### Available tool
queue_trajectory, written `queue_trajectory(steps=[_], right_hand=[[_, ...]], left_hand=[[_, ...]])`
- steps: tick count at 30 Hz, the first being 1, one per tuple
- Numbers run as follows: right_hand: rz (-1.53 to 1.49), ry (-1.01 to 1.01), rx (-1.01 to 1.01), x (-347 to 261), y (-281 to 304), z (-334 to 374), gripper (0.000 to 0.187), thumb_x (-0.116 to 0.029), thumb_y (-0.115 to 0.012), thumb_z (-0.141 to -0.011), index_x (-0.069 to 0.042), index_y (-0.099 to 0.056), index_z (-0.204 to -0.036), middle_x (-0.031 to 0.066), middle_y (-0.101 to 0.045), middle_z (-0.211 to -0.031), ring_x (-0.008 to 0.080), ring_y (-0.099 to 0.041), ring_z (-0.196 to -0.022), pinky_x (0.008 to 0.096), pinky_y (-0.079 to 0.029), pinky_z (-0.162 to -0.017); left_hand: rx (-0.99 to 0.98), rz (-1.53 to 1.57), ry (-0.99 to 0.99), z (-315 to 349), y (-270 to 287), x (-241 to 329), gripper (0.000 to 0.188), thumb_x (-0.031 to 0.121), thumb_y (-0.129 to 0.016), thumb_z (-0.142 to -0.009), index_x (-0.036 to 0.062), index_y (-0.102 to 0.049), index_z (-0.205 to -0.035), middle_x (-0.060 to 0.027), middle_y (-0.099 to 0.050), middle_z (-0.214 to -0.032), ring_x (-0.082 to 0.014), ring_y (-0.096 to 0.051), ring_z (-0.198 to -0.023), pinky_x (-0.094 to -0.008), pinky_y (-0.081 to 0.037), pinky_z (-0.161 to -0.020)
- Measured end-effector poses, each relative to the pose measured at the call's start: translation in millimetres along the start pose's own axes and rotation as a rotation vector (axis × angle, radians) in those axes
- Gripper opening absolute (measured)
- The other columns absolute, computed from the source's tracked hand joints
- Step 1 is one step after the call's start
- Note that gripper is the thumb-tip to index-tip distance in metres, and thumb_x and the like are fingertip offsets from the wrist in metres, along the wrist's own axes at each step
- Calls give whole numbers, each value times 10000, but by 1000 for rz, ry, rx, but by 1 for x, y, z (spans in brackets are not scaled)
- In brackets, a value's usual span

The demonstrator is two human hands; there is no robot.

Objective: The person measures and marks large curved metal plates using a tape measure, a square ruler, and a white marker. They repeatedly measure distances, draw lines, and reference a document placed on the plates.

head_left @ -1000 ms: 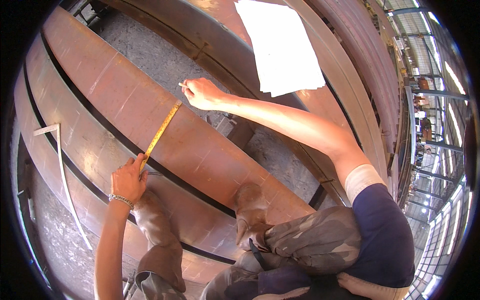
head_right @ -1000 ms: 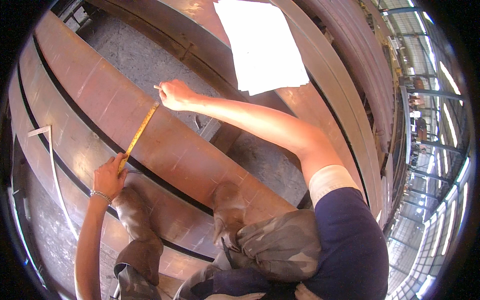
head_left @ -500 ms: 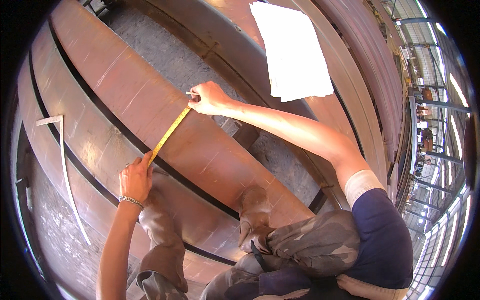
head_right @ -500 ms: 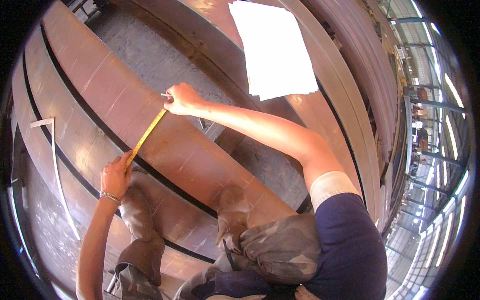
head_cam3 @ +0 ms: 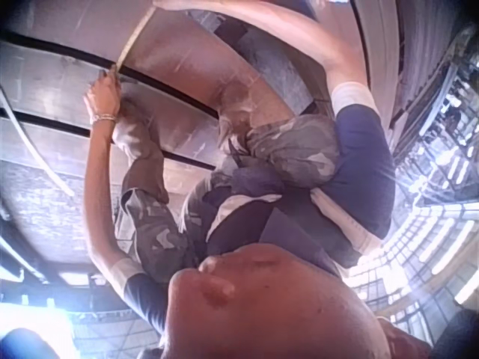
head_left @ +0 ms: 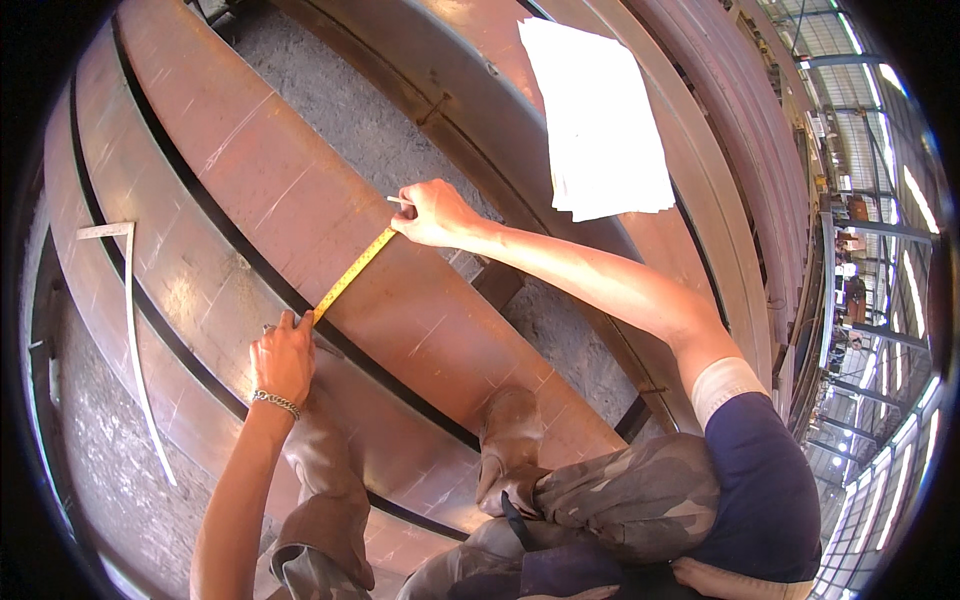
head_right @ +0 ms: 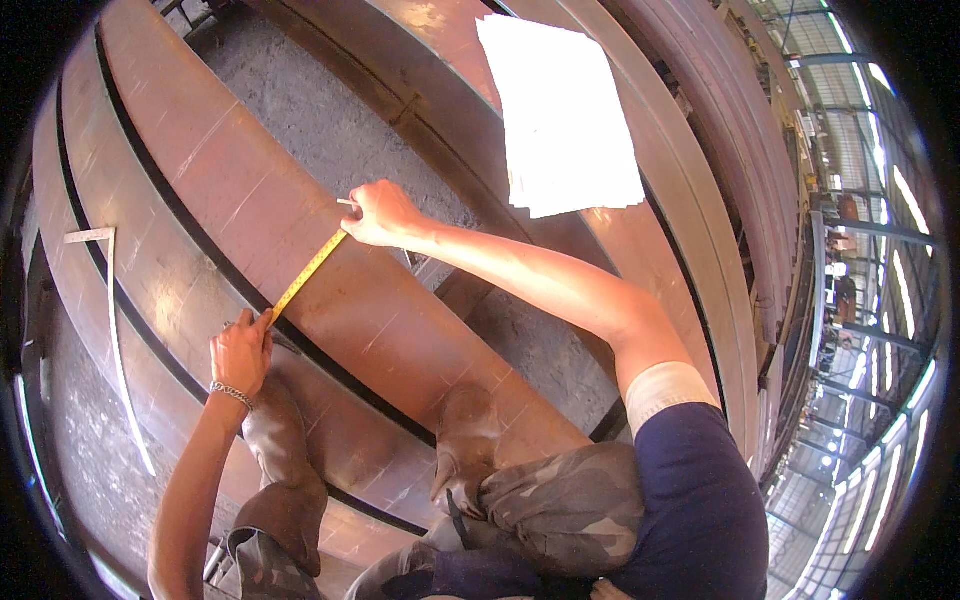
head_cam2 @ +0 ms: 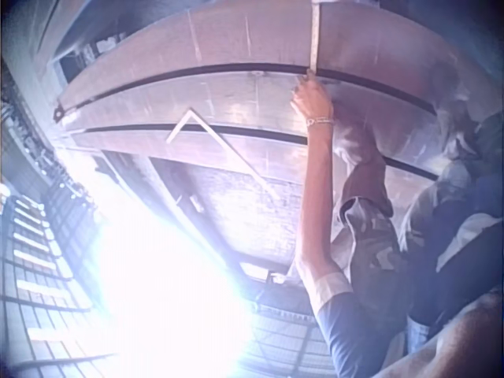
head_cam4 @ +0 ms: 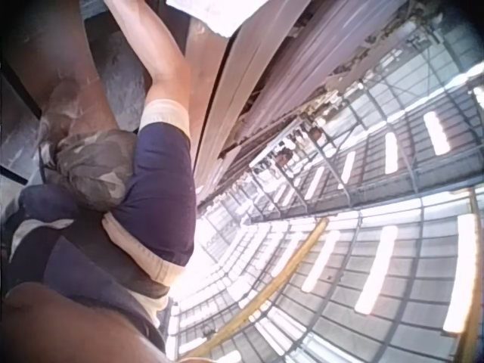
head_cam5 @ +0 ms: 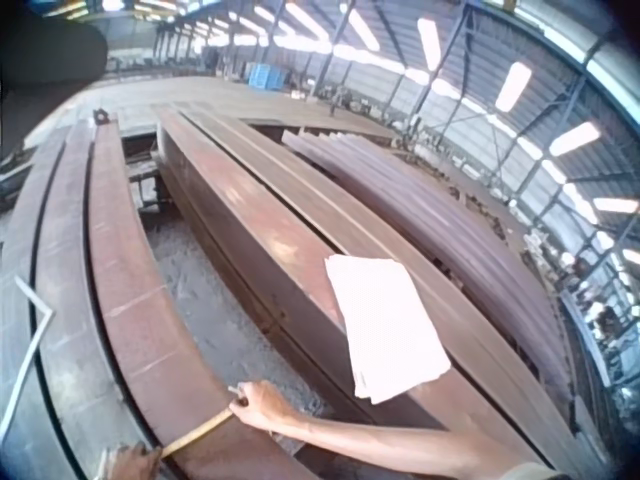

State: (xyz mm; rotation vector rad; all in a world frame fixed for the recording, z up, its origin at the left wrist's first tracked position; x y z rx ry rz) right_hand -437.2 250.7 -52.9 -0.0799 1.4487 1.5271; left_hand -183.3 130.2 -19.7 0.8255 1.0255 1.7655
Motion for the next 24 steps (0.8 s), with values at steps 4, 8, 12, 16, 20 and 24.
queue_trajectory(steps=[4, 8, 12, 16, 20, 24], right_hand=[[-14, -29, -18, 3, 0, 1, 263, -240, -739, -846, -7, -646, -768, 165, -679, -686, 307, -695, -664, 434, -525, -637], [-32, -51, -36, 5, -2, 0, 268, -249, -735, -847, -6, -649, -772, 169, -679, -686, 316, -700, -670, 436, -528, -639], [-24, -21, -26, 6, -2, -1, 286, -264, -727, -847, 0, -648, -773, 178, -683, -695, 326, -706, -682, 436, -531, -642], [25, 53, 48, -3, 8, -2, 298, -259, -704, -868, 18, -645, -776, 200, -686, -751, 337, -705, -701, 440, -529, -653], [-72, 197, 206, -29, 28, -13, 292, -240, -638, -936, 26, -667, -820, 202, -681, -826, 340, -691, -732, 438, -517, -662], [-181, 347, 155, -63, 18, -21, 443, -333, -550, -1008, 55, -671, -833, 247, -666, -807, 410, -656, -692, 483, -504, -656]], left_hand=[[7, 6, -10, -2, -1, -1, 397, 131, -657, -894, 134, -655, -1291, -108, -648, -1128, -315, -690, -902, -463, -568, -748], [-8, 13, -13, -3, -4, -2, 408, 133, -665, -882, 135, -654, -1290, -109, -648, -1143, -319, -691, -897, -458, -569, -747], [-7, 4, -21, -4, -6, -2, 413, 136, -675, -872, 135, -657, -1284, -109, -646, -1148, -320, -692, -895, -459, -567, -745], [4, -5, -34, -4, -5, -2, 402, 140, -681, -867, 137, -664, -1269, -106, -646, -1134, -319, -692, -889, -458, -567, -738], [2, 5, -59, -4, -4, -2, 391, 139, -684, -864, 136, -668, -1255, -107, -640, -1130, -316, -695, -870, -458, -567, -726], [5, 18, -85, -5, -4, -3, 387, 133, -684, -860, 133, -670, -1247, -107, -635, -1124, -315, -696, -847, -459, -566, -711]])
Point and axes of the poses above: each hand's wrist, its own z-axis away from the middle knuckle, its own y-axis out of the back of the hand, x = y × z, the point moved 7 cm from there along -z, towards the middle knuckle
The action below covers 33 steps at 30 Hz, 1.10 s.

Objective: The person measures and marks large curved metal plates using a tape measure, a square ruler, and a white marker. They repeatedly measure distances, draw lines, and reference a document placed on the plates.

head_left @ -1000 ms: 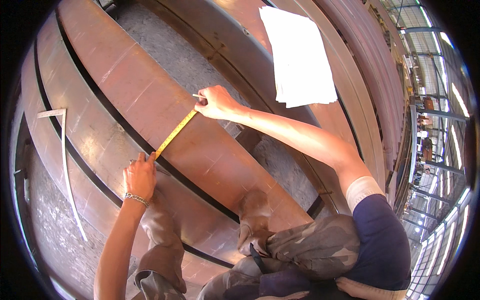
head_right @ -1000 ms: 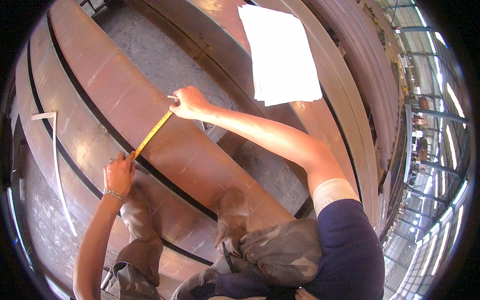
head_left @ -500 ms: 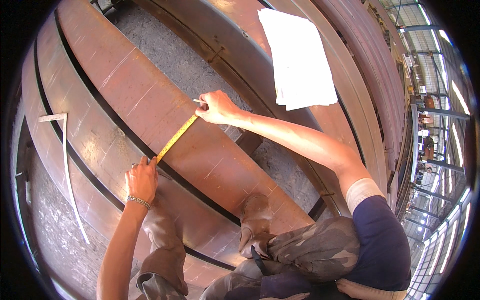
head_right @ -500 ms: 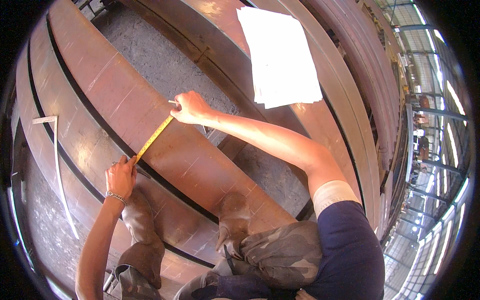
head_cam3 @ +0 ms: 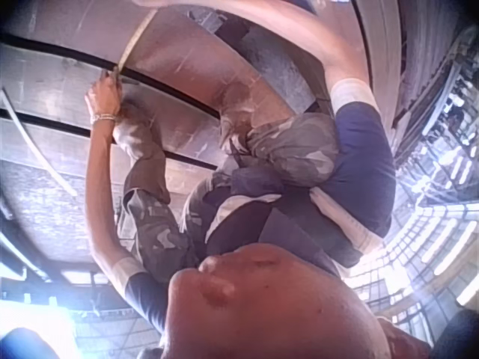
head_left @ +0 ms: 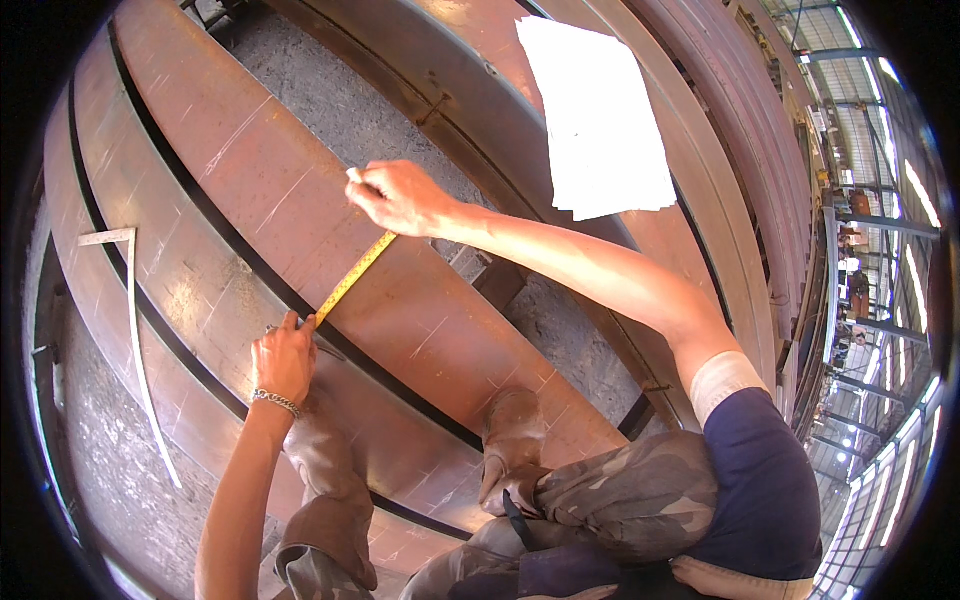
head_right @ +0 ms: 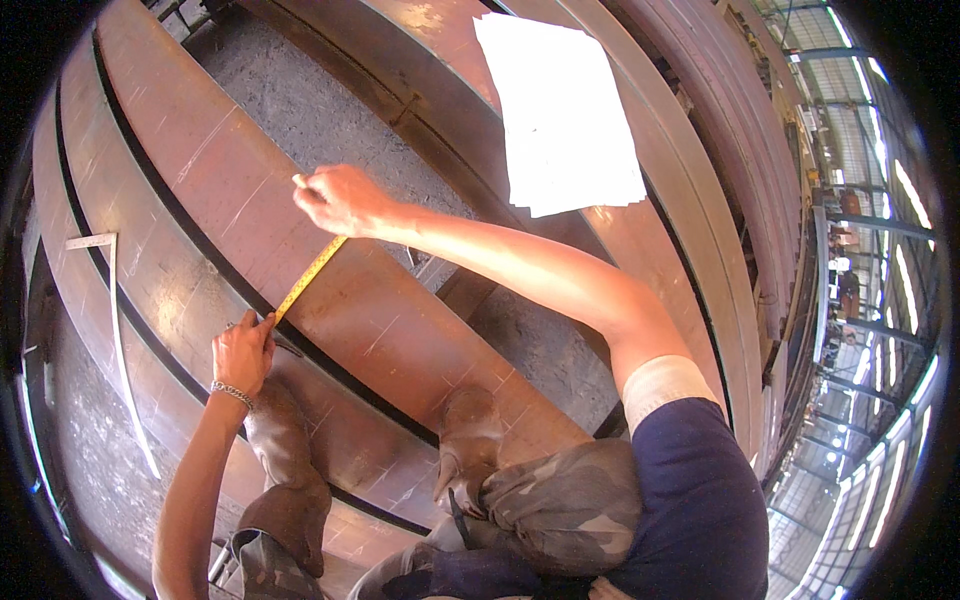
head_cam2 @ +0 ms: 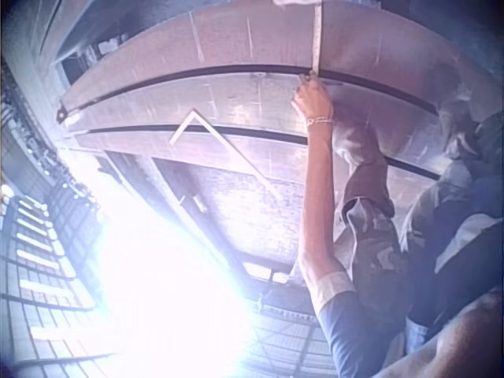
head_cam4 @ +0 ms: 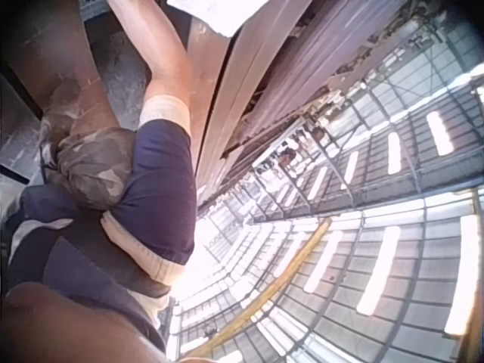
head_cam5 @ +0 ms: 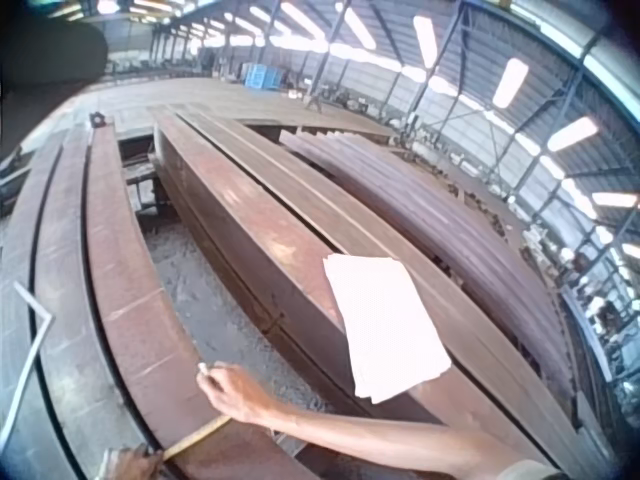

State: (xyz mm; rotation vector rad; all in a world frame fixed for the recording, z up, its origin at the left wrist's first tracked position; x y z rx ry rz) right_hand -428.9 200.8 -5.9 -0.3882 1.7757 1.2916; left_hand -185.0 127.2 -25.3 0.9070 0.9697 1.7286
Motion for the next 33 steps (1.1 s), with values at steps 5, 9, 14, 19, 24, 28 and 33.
queue_trajectory(steps=[5, 9, 14, 19, 24, 28, 33], right_hand=[[-156, -193, -309, 5, -44, 8, 453, -380, -553, -1022, 12, -663, -824, 144, -681, -655, 311, -654, -558, 433, -511, -570], [-284, -219, -422, 13, -60, 8, 273, -269, -634, -970, -8, -653, -893, 93, -714, -703, 185, -691, -604, 348, -542, -581], [-230, -267, -522, 23, -66, 9, 211, -203, -672, -895, 6, -651, -880, 120, -716, -716, 191, -702, -630, 346, -546, -584], [-164, -186, -594, 19, -74, 5, 225, -212, -690, -867, 8, -663, -830, 125, -709, -713, 190, -699, -642, 347, -532, -588], [-121, -157, -608, 22, -79, 4, 207, -190, -681, -857, 11, -666, -809, 121, -681, -673, 180, -677, -639, 356, -504, -600], [-34, -52, -553, 19, -78, 2, 266, -234, -701, -822, 26, -659, -784, 186, -680, -689, 272, -687, -639, 396, -519, -601], [-38, 25, -504, 10, -78, 5, 285, -249, -722, -792, 22, -636, -770, 242, -652, -697, 367, -669, -643, 453, -506, -601]], left_hand=[[22, 2, -18, 0, 1, -1, 382, 128, -685, -853, 133, -681, -1235, -102, -636, -1116, -313, -696, -838, -457, -565, -708], [12, 15, -23, 0, 1, -2, 383, 125, -682, -853, 133, -684, -1236, -100, -635, -1122, -311, -695, -846, -459, -564, -716], [2, 10, -22, 0, 1, -2, 389, 125, -680, -856, 135, -683, -1245, -95, -636, -1135, -305, -696, -850, -452, -563, -715], [48, 45, -17, 0, 4, -2, 357, 116, -656, -852, 163, -695, -1204, -108, -625, -1047, -315, -680, -816, -456, -557, -709], [37, 37, -19, 1, 4, -2, 365, 129, -674, -849, 164, -691, -1212, -102, -619, -1034, -312, -678, -813, -446, -558, -711], [24, 44, -15, 0, 4, -2, 364, 130, -674, -852, 163, -689, -1215, -100, -617, -1032, -311, -678, -816, -445, -559, -716], [16, 43, -18, 0, 4, -2, 372, 134, -680, -849, 164, -686, -1219, -100, -618, -1033, -312, -680, -827, -450, -560, -724]])
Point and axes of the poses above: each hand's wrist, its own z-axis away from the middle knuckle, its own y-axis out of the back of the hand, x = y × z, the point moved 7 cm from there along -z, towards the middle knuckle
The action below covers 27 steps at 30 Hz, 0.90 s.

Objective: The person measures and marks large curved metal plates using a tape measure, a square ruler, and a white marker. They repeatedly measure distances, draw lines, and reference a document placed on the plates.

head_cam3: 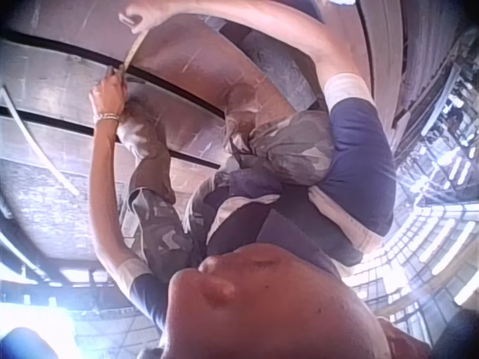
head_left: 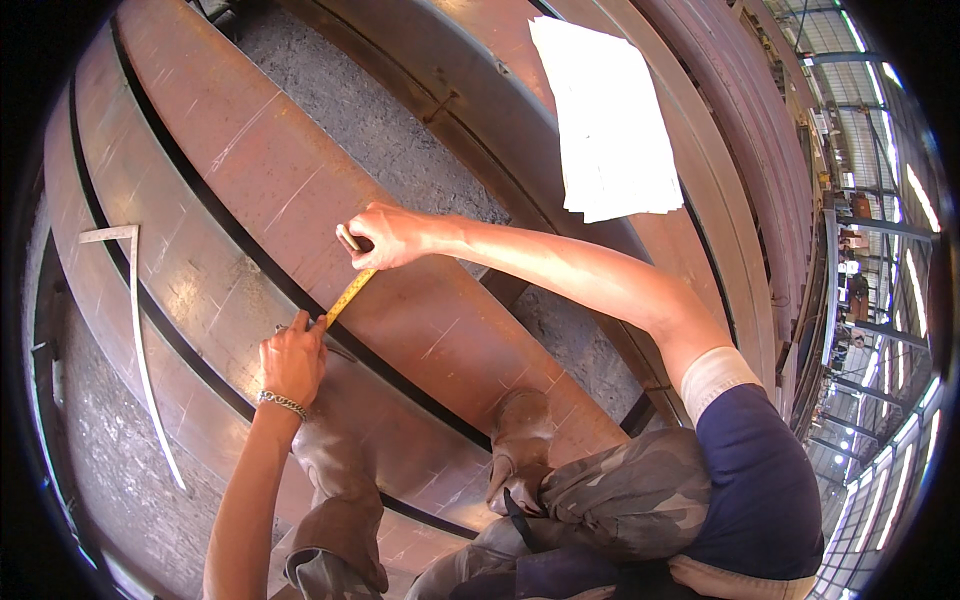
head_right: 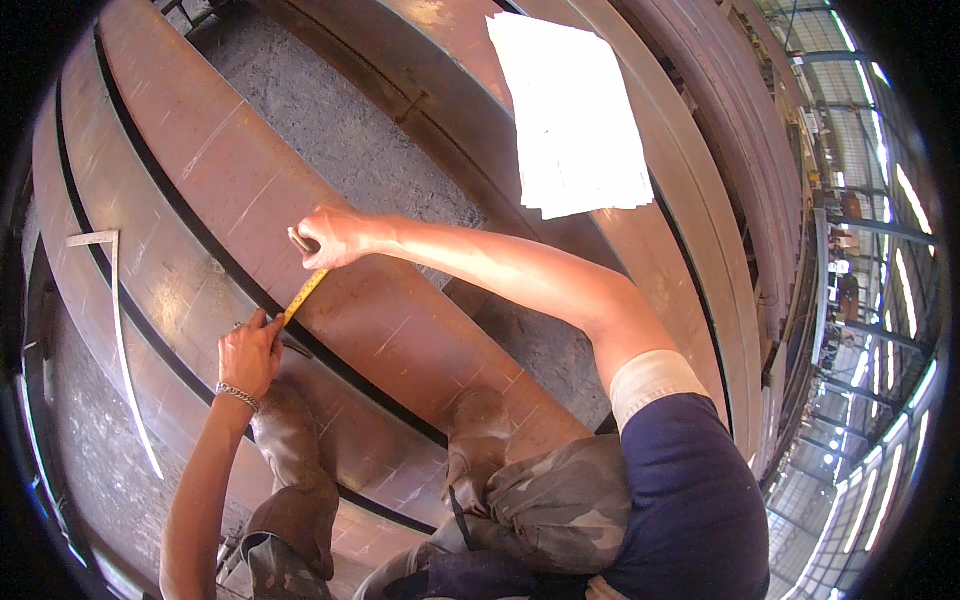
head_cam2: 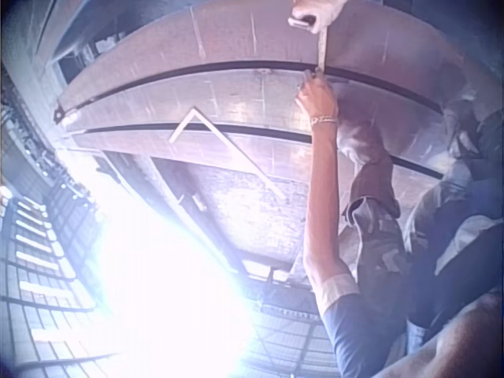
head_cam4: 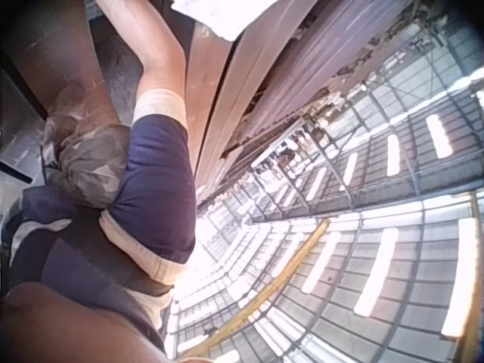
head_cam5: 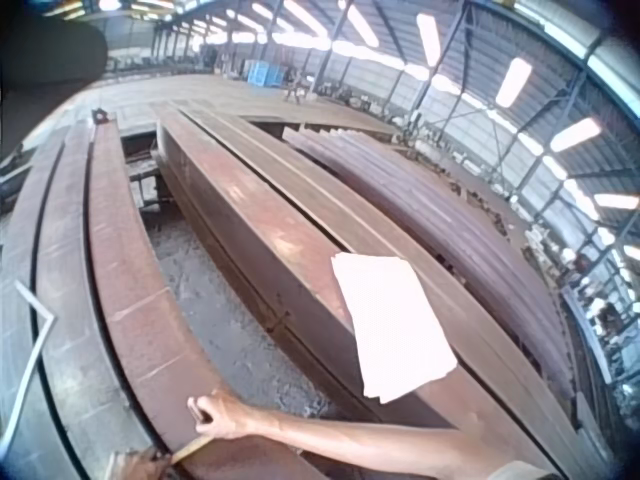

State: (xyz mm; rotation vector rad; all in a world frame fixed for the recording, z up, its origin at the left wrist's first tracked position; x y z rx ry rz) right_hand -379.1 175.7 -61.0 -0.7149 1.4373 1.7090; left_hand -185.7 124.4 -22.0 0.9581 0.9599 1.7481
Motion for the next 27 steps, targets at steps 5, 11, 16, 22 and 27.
queue_trajectory(steps=[5, 11, 16, 22, 27], right_hand=[[25, 153, 87, -26, 5, 5, 150, -115, -684, -846, 6, -610, -895, 211, -634, -670, 356, -660, -631, 454, -490, -582], [-79, 193, 364, -39, 40, 15, 115, -64, -701, -843, -28, -594, -862, 131, -663, -677, 271, -673, -615, 382, -506, -581], [-120, 5, 360, -30, 46, 29, 126, -85, -710, -819, -30, -597, -830, 125, -696, -713, 224, -679, -622, 344, -517, -596], [-159, -46, 395, -32, 59, 62, 110, -94, -695, -835, -31, -608, -855, 122, -693, -712, 221, -685, -627, 343, -514, -597], [-135, -67, 450, -41, 87, 107, 106, -97, -682, -889, -25, -607, -911, 91, -690, -732, 154, -662, -658, 310, -504, -605]], left_hand=[[11, -13, -4, 0, 0, -1, 376, 137, -686, -842, 167, -687, -1216, -99, -620, -1041, -319, -680, -832, -454, -562, -730], [43, 9, -13, 0, 1, -1, 354, 137, -680, -841, 166, -696, -1193, -101, -626, -1045, -320, -681, -833, -455, -563, -728], [6, 3, -9, -1, -1, -3, 352, 122, -670, -837, 165, -703, -1185, -104, -648, -1078, -325, -689, -836, -453, -564, -724], [63, 115, -16, -2, 15, -5, 294, 115, -676, -833, 137, -666, -1126, -101, -664, -1017, -354, -688, -821, -463, -562, -728], [191, 118, -73, -19, 50, -23, 260, 117, -674, -847, 121, -620, -1101, -104, -653, -972, -362, -688, -816, -491, -558, -723]])
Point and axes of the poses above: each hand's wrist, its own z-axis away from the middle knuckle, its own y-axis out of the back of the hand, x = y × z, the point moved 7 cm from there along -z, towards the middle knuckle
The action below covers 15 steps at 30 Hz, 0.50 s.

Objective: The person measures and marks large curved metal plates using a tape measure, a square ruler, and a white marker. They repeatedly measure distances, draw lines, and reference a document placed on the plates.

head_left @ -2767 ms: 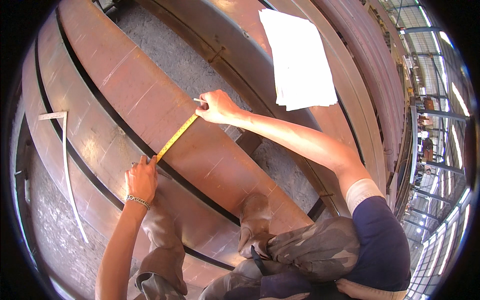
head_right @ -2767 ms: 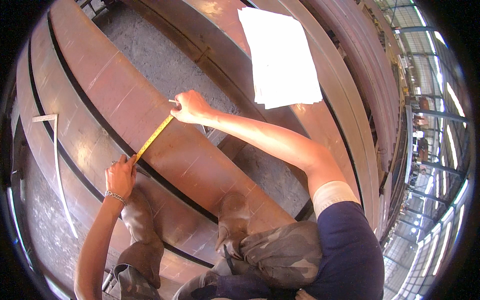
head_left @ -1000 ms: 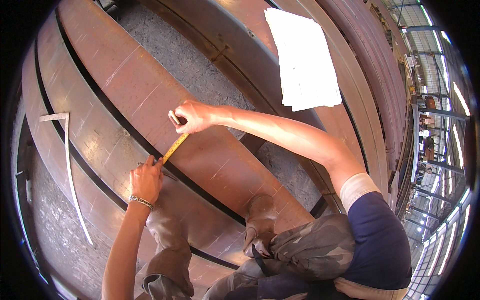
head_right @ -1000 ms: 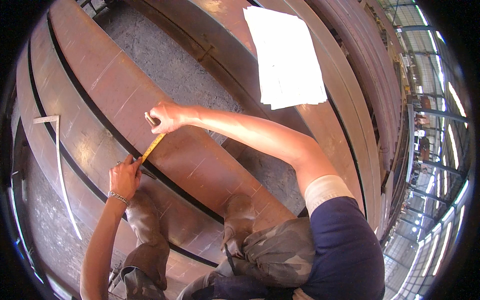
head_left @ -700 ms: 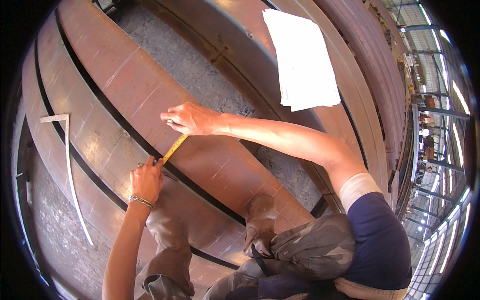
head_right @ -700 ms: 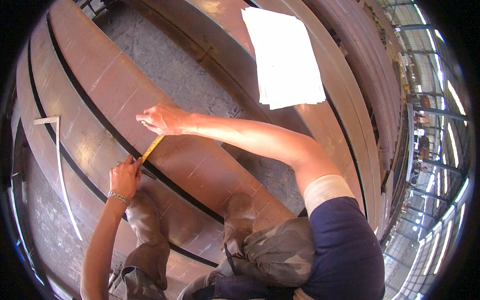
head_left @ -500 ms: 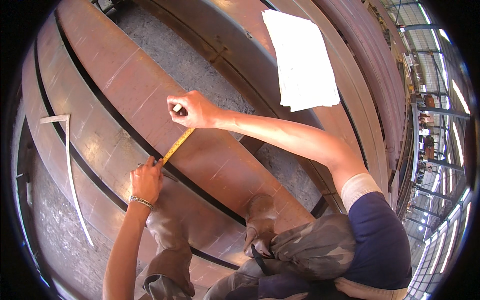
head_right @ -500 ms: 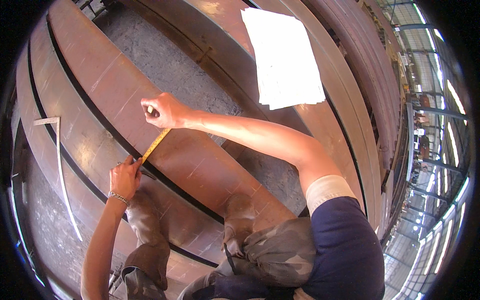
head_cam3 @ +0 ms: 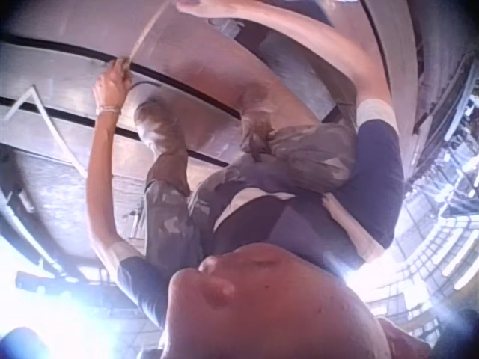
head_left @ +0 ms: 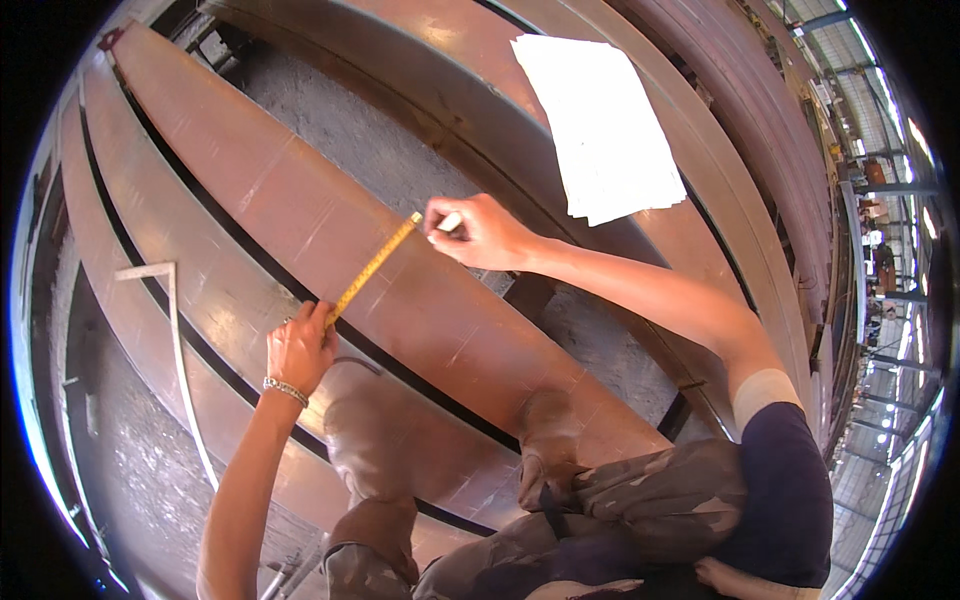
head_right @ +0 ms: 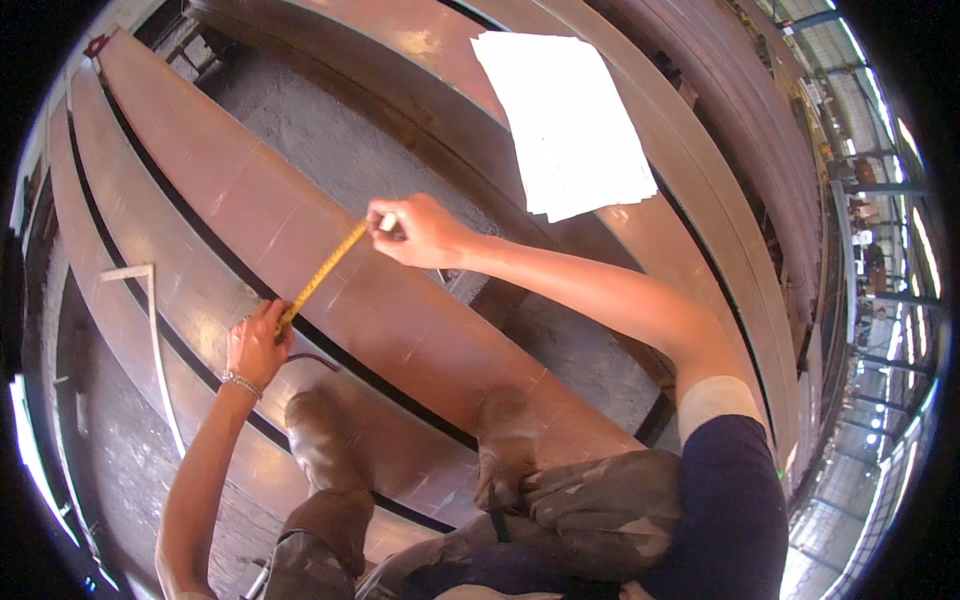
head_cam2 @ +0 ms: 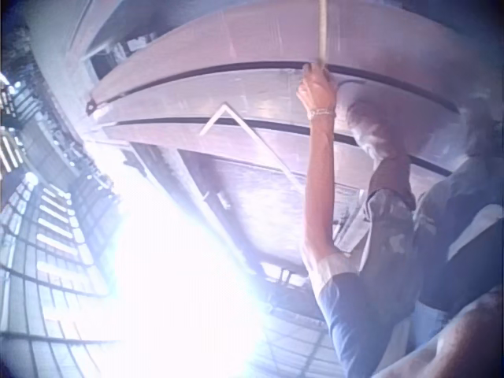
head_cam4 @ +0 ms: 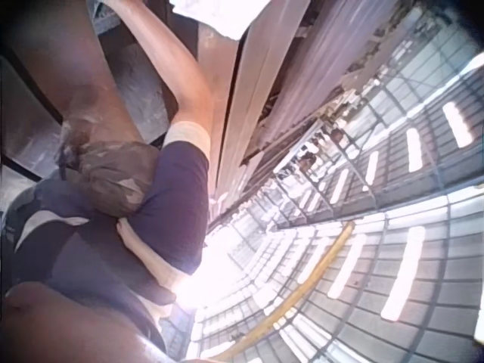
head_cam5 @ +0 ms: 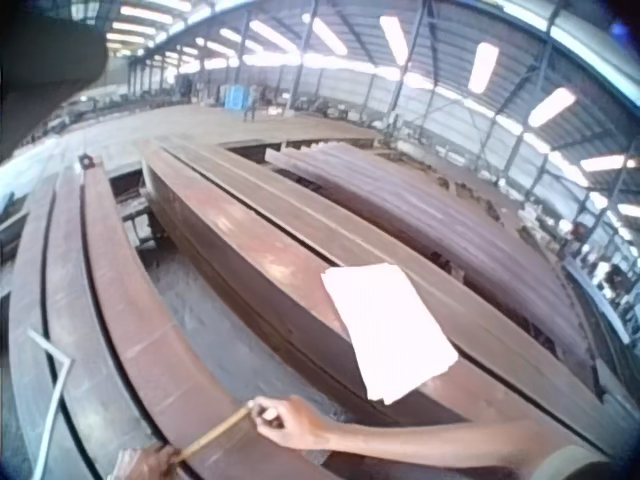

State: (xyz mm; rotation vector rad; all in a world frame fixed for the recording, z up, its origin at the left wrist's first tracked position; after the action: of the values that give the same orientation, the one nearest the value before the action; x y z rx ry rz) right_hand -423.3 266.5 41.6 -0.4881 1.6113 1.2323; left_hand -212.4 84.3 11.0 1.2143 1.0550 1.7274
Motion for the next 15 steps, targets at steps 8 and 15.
queue_trajectory(steps=[8, 15], right_hand=[[180, -223, 172, -19, 96, 73, 92, -81, -660, -902, -16, -604, -934, 95, -691, -768, 159, -655, -666, 317, -515, -640], [358, -371, 314, -76, 138, 130, 85, -80, -660, -913, -16, -617, -950, 103, -686, -801, 176, -644, -683, 312, -525, -648]], left_hand=[[55, 26, 22, -69, 51, -66, 282, 156, -738, -795, 119, -685, -1069, -109, -727, -961, -336, -710, -887, -455, -566, -792], [10, 83, -64, -65, 31, -92, 249, 169, -750, -788, 115, -702, -1027, -106, -729, -936, -330, -713, -856, -451, -570, -765]])
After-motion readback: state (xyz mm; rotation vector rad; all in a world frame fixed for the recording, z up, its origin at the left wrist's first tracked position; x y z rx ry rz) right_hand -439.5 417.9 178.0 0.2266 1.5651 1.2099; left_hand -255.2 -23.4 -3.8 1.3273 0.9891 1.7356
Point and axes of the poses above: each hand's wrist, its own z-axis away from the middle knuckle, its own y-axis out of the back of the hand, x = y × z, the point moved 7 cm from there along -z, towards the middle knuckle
